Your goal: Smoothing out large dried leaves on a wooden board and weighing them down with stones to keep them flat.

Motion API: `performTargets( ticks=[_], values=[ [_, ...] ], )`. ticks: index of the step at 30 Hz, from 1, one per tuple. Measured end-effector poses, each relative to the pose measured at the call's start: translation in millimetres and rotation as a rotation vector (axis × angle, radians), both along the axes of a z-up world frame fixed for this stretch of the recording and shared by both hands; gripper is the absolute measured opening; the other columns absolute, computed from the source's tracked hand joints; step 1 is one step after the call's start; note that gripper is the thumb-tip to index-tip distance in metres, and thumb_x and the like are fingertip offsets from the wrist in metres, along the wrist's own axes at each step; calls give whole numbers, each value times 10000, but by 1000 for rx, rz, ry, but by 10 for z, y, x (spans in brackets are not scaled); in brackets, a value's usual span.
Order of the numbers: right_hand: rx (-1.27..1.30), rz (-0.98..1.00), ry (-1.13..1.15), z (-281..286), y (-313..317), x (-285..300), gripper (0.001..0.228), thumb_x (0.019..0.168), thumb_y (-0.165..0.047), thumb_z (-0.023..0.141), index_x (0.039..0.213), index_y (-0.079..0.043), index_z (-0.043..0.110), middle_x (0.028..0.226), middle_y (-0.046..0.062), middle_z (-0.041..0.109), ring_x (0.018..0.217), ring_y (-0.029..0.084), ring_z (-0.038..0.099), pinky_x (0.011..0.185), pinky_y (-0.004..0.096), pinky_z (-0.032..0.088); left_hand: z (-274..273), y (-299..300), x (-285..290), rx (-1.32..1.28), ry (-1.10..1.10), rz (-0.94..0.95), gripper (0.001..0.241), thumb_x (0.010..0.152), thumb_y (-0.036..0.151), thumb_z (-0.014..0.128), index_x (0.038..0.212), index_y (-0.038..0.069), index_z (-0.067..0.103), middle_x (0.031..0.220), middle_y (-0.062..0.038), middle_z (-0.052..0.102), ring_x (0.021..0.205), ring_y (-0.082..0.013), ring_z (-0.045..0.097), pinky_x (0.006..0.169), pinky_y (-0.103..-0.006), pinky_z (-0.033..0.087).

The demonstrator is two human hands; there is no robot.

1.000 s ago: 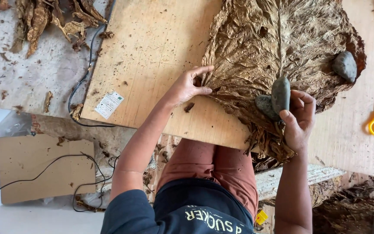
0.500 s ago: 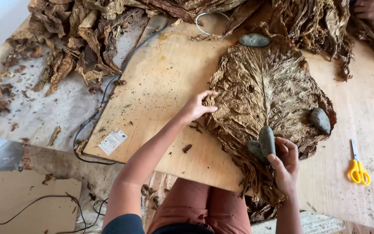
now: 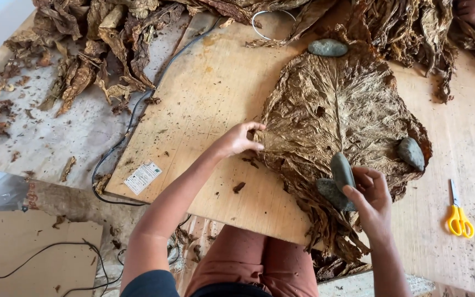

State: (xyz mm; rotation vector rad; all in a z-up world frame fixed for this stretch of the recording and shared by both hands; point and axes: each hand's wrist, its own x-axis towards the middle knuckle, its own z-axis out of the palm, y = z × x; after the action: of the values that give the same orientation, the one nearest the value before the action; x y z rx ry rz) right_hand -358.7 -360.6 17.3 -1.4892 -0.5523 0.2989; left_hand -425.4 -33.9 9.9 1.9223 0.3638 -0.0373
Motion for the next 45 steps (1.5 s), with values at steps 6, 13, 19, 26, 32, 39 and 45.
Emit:
performTargets(
  ticks=[6, 13, 19, 26, 32, 39, 45],
  values=[
    [-252, 112, -309, 96, 564, 393, 490, 770, -76, 747, 1196, 9, 520, 1151, 289, 600, 1078, 449, 597, 910, 577, 448, -112, 161, 538, 87, -47, 147, 526, 889, 367, 683, 1282, 62, 510, 1276, -210, 551, 1213, -350, 532, 1021, -479, 432],
    [-564, 291, -829, 4, 1264, 682, 442, 740, -147, 793, 1129, -83, 591, 1032, 171, 671, 935, 349, 665, 814, 453, 540, 28, 0, 809, 298, -30, 270, 616, 939, 488, 529, 1225, -56, 565, 1155, -261, 626, 1062, -375, 638, 862, -456, 548],
    [-708, 454, -842, -41, 1416, 768, 535, 772, -354, 741, 1211, -128, 536, 1157, 145, 610, 1022, 378, 601, 846, 512, 474, -472, 372, 1087, 320, 44, 371, 220, 790, 355, 687, 956, 214, 718, 915, -24, 733, 943, -265, 695, 800, -418, 566],
    [-431, 185, -946, -41, 1438, 1694, 132, 922, -120, 664, 1050, -101, 688, 968, 77, 680, 894, 246, 649, 802, 363, 526, -254, 323, 1353, 280, 66, 275, 600, 836, 649, 504, 1022, 106, 682, 965, -121, 719, 981, -306, 681, 823, -446, 544],
    [-560, 120, -836, -369, 1750, 2370, 291, 1025, -140, 490, 1292, -103, 600, 1197, 115, 606, 1111, 313, 595, 955, 432, 473, 96, 99, 1570, 415, -29, 324, 506, 912, 505, 533, 1095, 46, 640, 988, -160, 693, 975, -349, 670, 817, -467, 533],
    [-1105, 257, -768, -189, 1900, 2265, 817, 914, -698, 302, 1540, -185, 188, 1560, 154, 244, 1458, 315, 159, 1198, 503, 93, -120, 233, 1552, 347, -103, 409, 307, 985, 368, 456, 1036, 73, 525, 922, -199, 679, 915, -405, 674, 816, -530, 521],
    [-1202, 228, -777, -296, 1926, 2335, 977, 768, -804, 408, 1539, -248, 185, 1592, 88, 190, 1470, 297, 123, 1200, 483, 94, -277, 358, 1440, 399, -3, 367, 273, 964, 397, 495, 1026, 136, 545, 883, -136, 710, 893, -353, 697, 798, -501, 532]
  ],
)
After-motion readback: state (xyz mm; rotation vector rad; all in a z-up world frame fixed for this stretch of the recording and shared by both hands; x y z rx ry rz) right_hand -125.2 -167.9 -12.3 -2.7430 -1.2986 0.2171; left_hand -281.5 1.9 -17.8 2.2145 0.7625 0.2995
